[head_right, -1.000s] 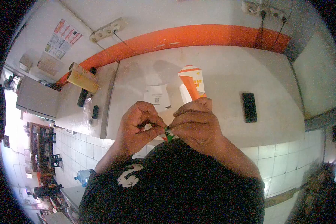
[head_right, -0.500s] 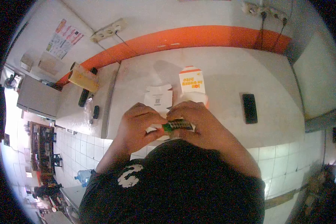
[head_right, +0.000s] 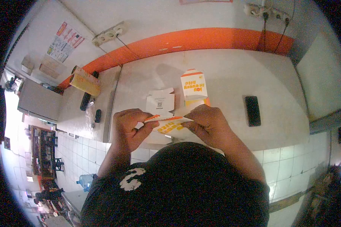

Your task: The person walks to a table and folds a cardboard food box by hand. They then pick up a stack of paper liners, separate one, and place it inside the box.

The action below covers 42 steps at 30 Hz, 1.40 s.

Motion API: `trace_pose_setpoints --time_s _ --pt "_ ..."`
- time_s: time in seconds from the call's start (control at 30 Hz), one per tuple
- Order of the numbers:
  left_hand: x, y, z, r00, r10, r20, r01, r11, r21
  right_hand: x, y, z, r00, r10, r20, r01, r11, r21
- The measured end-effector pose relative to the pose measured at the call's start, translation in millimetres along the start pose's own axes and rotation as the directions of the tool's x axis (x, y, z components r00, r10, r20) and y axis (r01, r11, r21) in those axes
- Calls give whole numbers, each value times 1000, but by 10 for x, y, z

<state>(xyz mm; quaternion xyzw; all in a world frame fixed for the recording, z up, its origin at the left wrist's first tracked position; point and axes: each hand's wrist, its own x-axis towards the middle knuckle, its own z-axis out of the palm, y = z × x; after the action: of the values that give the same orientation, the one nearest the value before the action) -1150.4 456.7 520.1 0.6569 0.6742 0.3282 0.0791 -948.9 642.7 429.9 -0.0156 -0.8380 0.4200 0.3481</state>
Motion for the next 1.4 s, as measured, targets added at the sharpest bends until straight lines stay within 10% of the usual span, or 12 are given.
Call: trace_pose_setpoints --time_s 0.13,0.2,0.27,0.43,0.5,0.6,0.8,0.93,1.13,1.33,1.4 --pt "33 -74 310 918 -282 -279 112 859 -499 -30 -76 74 964 265 -3 -257 935 245" --pt "71 -98 403 948 -215 -234 110 912 -395 -78 -97 162 857 516 11 -457 749 480" --pt "23 -171 324 994 -107 26 110 978 -180 -47 -128 126 817 569 97 -547 710 443" --pt "-28 -274 430 955 -282 -91 259 942 -212 -1 58 328 984 168 -63 -167 986 27" --pt "-28 -298 503 957 -280 -74 219 866 -449 -162 175 289 959 261 111 -270 960 74" --pt "-58 -335 465 970 -138 200 175 967 -183 -204 147 271 865 480 143 -501 833 234" --pt "-219 -886 821 900 -358 250 435 789 -434 -278 222 324 972 196 133 -187 979 -76" --pt "-110 -1087 1137 910 -336 241 406 615 -676 -400 526 344 935 353 38 -348 932 -99" --pt "434 -1437 1660 943 -297 152 330 901 -281 -236 1406 223 809 586 -47 -570 762 -306" --pt "542 -1829 2234 827 -554 97 550 763 -340 -204 1960 361 668 738 -100 -737 636 -229" --pt "568 -1897 2279 832 -531 161 554 776 -302 -155 1955 346 834 533 -141 -517 669 -534"
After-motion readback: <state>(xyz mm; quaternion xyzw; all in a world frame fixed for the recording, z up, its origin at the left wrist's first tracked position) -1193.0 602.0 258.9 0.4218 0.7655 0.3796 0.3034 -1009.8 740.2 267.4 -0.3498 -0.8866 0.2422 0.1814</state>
